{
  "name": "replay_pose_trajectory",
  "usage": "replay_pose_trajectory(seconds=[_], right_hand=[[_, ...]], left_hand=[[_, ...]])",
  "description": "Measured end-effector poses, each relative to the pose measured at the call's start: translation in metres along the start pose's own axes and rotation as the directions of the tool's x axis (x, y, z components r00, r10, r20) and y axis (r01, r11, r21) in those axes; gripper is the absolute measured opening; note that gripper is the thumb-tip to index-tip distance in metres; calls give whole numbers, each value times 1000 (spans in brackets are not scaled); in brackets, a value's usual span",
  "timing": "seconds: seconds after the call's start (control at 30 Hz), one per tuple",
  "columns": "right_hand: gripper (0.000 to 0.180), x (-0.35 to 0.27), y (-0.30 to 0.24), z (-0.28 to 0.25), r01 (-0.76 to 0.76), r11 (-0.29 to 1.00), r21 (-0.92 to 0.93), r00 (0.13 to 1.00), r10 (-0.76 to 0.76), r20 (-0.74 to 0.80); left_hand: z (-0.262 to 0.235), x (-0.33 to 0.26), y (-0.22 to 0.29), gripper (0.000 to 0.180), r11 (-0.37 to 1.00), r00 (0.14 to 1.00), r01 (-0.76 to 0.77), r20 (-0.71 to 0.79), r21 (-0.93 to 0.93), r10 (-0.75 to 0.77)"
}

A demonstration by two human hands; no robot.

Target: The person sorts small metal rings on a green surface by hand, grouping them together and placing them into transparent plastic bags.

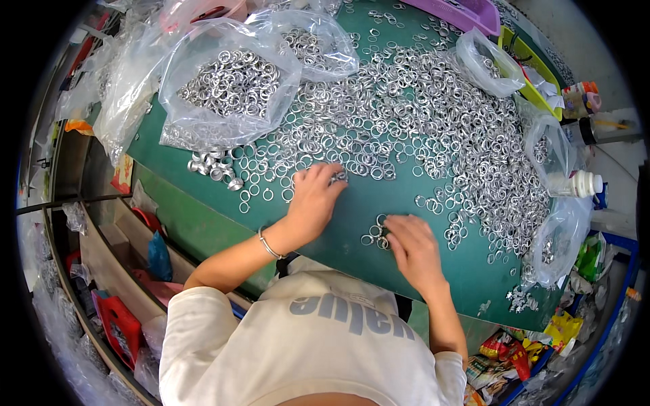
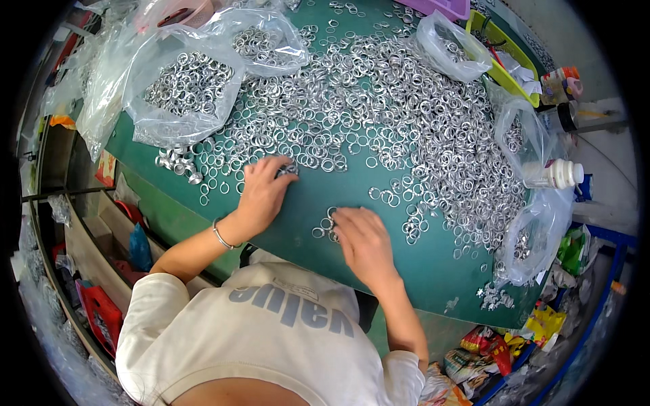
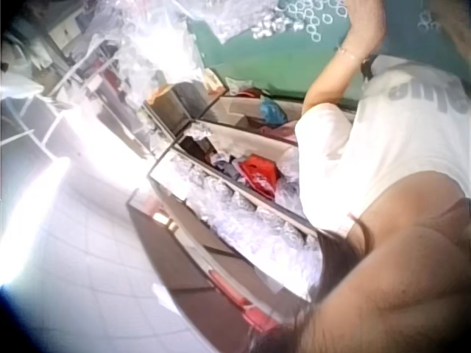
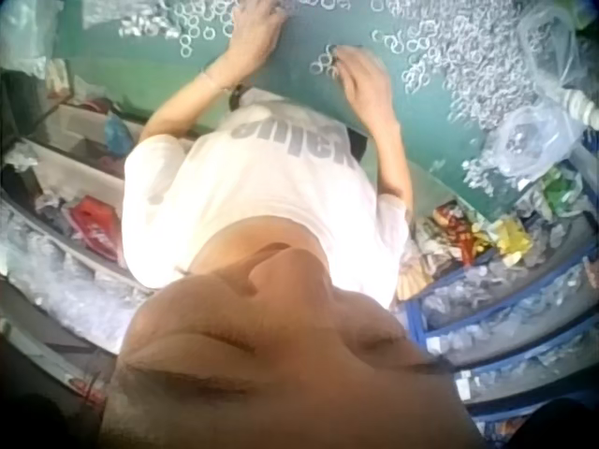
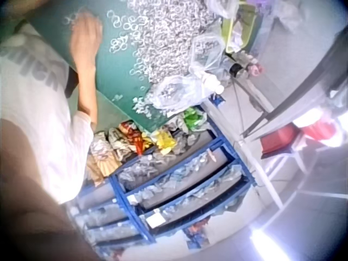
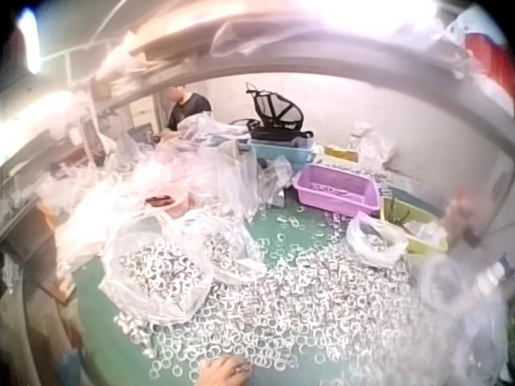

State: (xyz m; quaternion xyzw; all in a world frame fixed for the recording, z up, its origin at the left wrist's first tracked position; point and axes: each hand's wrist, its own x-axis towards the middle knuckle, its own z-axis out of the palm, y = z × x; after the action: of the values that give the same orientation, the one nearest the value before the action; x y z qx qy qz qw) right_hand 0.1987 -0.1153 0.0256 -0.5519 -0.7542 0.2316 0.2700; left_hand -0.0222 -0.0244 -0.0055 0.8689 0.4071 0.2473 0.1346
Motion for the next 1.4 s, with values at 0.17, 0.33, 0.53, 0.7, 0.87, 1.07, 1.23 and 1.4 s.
replay_pose_trajectory(seconds=[0.17,0.33,0.53,0.7,0.87,1.07,1.23,1.4], right_hand=[[31,42,11,14,-45,970,-239,994,20,-106],[36,6,-5,4,-47,934,-355,988,97,124],[36,40,15,1,-50,972,-230,995,29,-97],[40,49,30,12,-53,871,-488,998,34,-49],[41,5,-6,-16,-84,915,-395,956,186,228],[39,52,9,6,-55,956,-287,998,55,-5],[37,43,25,2,-91,876,-473,996,84,-36],[42,45,27,1,-179,904,-389,978,119,-173]], left_hand=[[9,21,19,27,994,999,-22,-26,-104,19],[10,22,7,35,1000,1000,-20,16,-10,20],[22,32,22,33,998,998,-55,12,-24,55],[21,29,12,24,998,998,-69,3,-5,69],[10,25,-2,19,999,1000,5,-23,41,-4],[12,30,10,28,1000,1000,7,-9,-24,-7],[3,14,6,32,999,998,-15,62,-32,17],[0,12,5,32,999,999,27,40,-33,-26]])
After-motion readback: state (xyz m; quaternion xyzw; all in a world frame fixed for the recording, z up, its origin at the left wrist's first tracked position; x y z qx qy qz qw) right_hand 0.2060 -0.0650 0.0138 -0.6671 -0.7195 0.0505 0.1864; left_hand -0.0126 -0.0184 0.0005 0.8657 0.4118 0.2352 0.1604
